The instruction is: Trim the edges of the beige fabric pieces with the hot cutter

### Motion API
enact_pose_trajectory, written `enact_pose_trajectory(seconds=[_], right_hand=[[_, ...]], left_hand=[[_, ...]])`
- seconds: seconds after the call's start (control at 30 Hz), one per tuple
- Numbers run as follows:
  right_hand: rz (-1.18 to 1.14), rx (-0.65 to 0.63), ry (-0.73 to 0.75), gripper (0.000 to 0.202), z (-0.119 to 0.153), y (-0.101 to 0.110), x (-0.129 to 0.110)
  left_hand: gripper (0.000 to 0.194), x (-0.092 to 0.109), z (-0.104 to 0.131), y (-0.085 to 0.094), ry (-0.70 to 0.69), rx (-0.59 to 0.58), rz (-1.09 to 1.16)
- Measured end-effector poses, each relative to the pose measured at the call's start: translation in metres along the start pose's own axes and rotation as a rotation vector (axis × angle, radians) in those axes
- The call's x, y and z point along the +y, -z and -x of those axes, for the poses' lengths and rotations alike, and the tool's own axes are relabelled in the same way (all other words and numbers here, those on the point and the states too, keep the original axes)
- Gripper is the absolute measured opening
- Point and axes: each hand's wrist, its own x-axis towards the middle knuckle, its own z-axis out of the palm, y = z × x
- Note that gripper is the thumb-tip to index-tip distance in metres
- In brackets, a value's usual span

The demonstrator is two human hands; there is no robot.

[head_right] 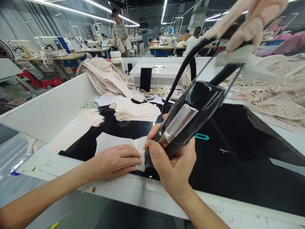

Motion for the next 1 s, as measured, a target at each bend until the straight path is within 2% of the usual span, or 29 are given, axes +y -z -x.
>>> enact_pose_trajectory(seconds=[0.1,0.2,0.3,0.37,0.47,0.63,0.8,1.0], right_hand=[[0.005,0.010,0.040,0.049,-0.011,0.006,-0.006],[0.067,0.077,0.138,0.041,-0.032,0.016,-0.005],[0.107,0.129,0.178,0.031,-0.051,0.026,0.003],[0.112,0.148,0.189,0.034,-0.057,0.030,0.008],[0.121,0.127,0.189,0.042,-0.057,0.032,0.012],[0.105,0.086,0.182,0.047,-0.051,0.030,0.015],[0.107,0.071,0.204,0.047,-0.049,0.030,0.019],[0.110,0.071,0.201,0.049,-0.046,0.027,0.022]], left_hand=[[0.016,0.011,0.004,0.010,-0.043,-0.026,0.046],[0.015,0.018,0.005,0.019,-0.050,-0.039,0.065],[0.018,0.020,-0.002,0.021,-0.036,-0.019,0.012],[0.022,0.019,-0.011,0.017,-0.036,0.024,-0.044],[0.024,0.015,-0.029,0.008,-0.033,0.080,-0.124],[0.016,0.006,-0.050,-0.010,-0.048,0.054,-0.231],[0.013,0.001,-0.052,-0.019,-0.031,0.026,-0.303],[0.017,0.005,-0.045,-0.018,-0.010,0.050,-0.298]])
